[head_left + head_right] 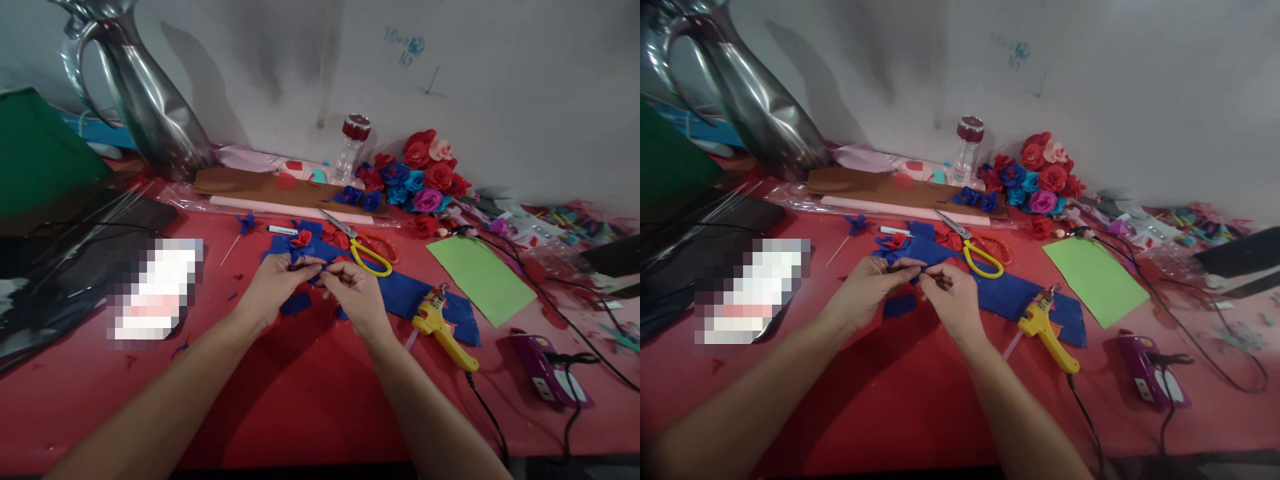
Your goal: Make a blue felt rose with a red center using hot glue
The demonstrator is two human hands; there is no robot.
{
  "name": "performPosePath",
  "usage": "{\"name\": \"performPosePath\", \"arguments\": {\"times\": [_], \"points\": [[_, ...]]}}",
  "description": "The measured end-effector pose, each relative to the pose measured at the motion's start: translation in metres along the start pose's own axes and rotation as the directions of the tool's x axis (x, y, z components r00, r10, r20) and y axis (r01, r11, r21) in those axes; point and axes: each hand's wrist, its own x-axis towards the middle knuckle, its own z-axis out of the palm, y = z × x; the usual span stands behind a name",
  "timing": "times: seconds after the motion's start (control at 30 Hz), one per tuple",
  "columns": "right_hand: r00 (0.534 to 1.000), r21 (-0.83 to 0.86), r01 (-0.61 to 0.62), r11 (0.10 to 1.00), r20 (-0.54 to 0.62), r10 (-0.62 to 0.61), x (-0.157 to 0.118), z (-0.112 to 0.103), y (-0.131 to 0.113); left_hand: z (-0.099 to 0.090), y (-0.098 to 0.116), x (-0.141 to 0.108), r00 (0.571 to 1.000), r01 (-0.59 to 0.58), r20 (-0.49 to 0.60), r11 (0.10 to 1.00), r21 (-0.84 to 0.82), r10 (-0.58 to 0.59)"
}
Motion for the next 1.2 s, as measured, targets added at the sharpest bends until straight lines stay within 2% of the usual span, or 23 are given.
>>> {"name": "performPosePath", "arguments": {"times": [0.13,0.3,0.57,0.83,1.2], "points": [[1.0,-0.012,0.003,1.0,-0.025,-0.003,-0.0005,-0.0002,0.0006,-0.0009,-0.0017,0.0003,1.0,0.008,0.01,1.0,-0.011,-0.008],[1.0,0.031,-0.026,0.999,-0.001,0.026,0.0001,0.0002,0.0003,-0.0013,-0.0036,0.0012,0.999,0.005,0.041,0.999,-0.032,-0.004],[0.998,0.064,-0.069,0.996,-0.003,0.069,-0.0001,0.0012,-0.0002,-0.0022,-0.003,0.0013,0.999,0.032,0.022,0.999,-0.034,-0.031],[0.997,0.072,-0.065,0.995,-0.029,0.067,-0.0001,0.0015,-0.0006,-0.0025,-0.004,0.0034,0.999,0.022,0.033,0.999,-0.03,-0.021],[0.998,0.061,-0.067,0.996,-0.001,0.068,-0.0002,0.0009,-0.0002,-0.0021,-0.0037,0.0024,1.0,0.029,-0.004,0.999,-0.02,-0.029]]}}
